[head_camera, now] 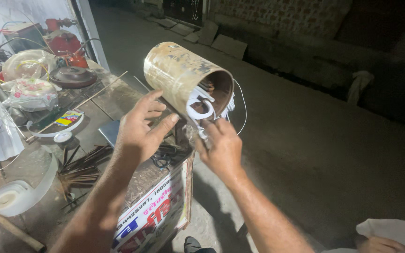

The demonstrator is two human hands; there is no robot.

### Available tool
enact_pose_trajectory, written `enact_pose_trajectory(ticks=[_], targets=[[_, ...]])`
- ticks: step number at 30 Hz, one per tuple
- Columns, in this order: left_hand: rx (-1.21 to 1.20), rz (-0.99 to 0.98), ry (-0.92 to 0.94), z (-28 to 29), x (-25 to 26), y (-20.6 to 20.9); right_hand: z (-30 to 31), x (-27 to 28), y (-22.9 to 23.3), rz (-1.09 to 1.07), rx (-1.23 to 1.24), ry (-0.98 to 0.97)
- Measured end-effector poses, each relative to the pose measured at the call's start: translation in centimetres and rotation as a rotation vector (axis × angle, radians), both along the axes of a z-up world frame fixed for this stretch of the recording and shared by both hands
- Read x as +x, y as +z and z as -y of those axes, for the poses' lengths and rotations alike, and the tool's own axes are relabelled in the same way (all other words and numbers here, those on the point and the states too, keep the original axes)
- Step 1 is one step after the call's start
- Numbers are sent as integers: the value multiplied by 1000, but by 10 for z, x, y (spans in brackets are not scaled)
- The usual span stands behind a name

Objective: The person winds white wire around a cylindrical metal core, repeatedly pulling and arranging the wire with both hands. They use a wooden stick to push and adjust the wire inside the cylinder. The process continues with multiple loops and adjustments throughout the clip.

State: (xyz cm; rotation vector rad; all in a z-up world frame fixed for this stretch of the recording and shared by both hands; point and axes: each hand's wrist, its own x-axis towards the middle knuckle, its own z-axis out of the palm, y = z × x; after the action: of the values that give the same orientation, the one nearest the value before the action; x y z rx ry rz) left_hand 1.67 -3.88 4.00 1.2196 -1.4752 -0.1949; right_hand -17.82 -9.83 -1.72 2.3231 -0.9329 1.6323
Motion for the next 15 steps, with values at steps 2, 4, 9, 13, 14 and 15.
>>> enact_pose_trajectory(ticks=[2,4,9,13,14,15], targets=[[53,55,78,2,-3,5,-11,9,4,-33,-20,7],[44,137,166,5,-3,9,-20,18,6,-70,-36,26],[-158,272,245,7,7,13,-34,41,9,-139,-75,46],[-126,329,344,7,7,14,-37,46,12,-211,31,5],[-93,313,373,8,5,13,-37,45,12,-199,19,9],[-61,297,403,8,3,13,-37,44,11,-188,7,13]])
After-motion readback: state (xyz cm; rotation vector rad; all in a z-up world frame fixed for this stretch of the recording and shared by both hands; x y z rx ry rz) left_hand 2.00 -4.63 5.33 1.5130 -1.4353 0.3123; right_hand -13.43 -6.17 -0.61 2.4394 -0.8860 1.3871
